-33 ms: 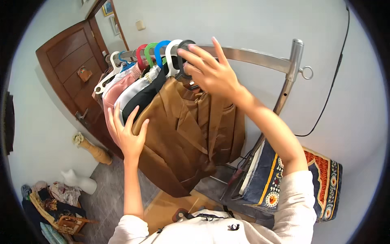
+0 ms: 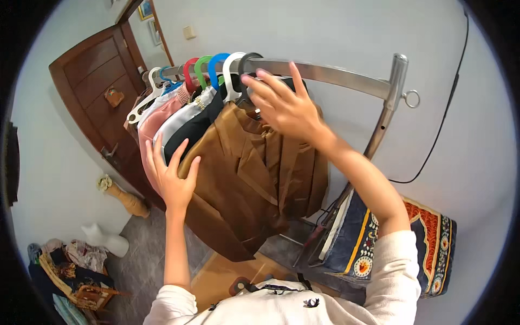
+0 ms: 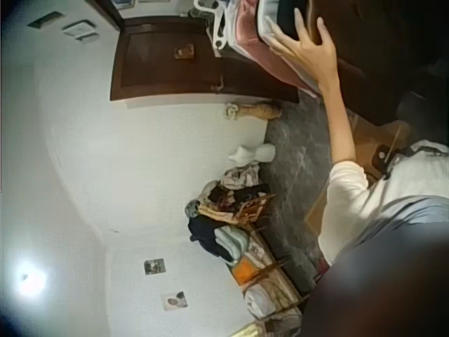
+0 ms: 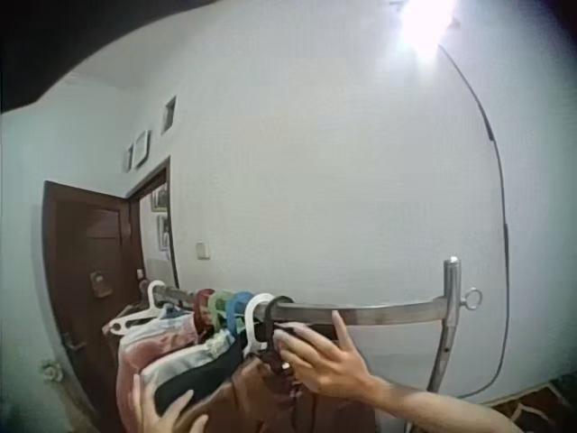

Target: Buttoning a brown jacket and hanging it on a clothes rack.

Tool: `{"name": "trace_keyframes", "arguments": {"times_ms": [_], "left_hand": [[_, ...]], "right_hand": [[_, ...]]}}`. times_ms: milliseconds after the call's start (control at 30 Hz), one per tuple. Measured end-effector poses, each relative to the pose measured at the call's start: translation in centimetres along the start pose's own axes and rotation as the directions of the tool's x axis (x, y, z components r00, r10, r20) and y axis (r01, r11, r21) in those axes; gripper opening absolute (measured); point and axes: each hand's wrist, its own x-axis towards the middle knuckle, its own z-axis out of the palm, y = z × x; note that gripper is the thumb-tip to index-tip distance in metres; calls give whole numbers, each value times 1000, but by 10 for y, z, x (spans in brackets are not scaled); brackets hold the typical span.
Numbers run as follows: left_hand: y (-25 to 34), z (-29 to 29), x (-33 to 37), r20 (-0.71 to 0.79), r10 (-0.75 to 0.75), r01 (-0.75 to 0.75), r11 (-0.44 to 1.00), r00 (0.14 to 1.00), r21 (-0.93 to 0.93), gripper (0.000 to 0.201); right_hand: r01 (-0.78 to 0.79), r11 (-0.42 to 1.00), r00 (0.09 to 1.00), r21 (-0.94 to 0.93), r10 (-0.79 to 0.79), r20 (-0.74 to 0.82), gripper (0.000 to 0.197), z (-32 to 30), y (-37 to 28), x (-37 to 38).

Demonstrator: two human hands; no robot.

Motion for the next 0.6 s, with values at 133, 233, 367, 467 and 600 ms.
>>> {"name": "trace_keyframes", "arguments": {"times_ms": [133,233,367,467,600], "left_hand": [[23,3,23,25,114,-114,993,993,-9,37],[25,17,36,64,145,-148,988,987,36,39],[24,38,38,97,131,-136,990,987,44,38],[19,44,38,68,119,-119,993,991,3,37],[15,48,42,65,133,-133,991,989,-3,37]], "right_hand": [[62,997,961,-41,-48,273,38,-1,-28,-50],[32,999,949,3,-31,313,25,7,-43,-56],[-38,999,927,6,33,373,36,11,-50,-51],[-237,965,902,110,176,395,32,22,-54,-49],[-304,921,930,245,231,285,23,24,-48,-49]]}}
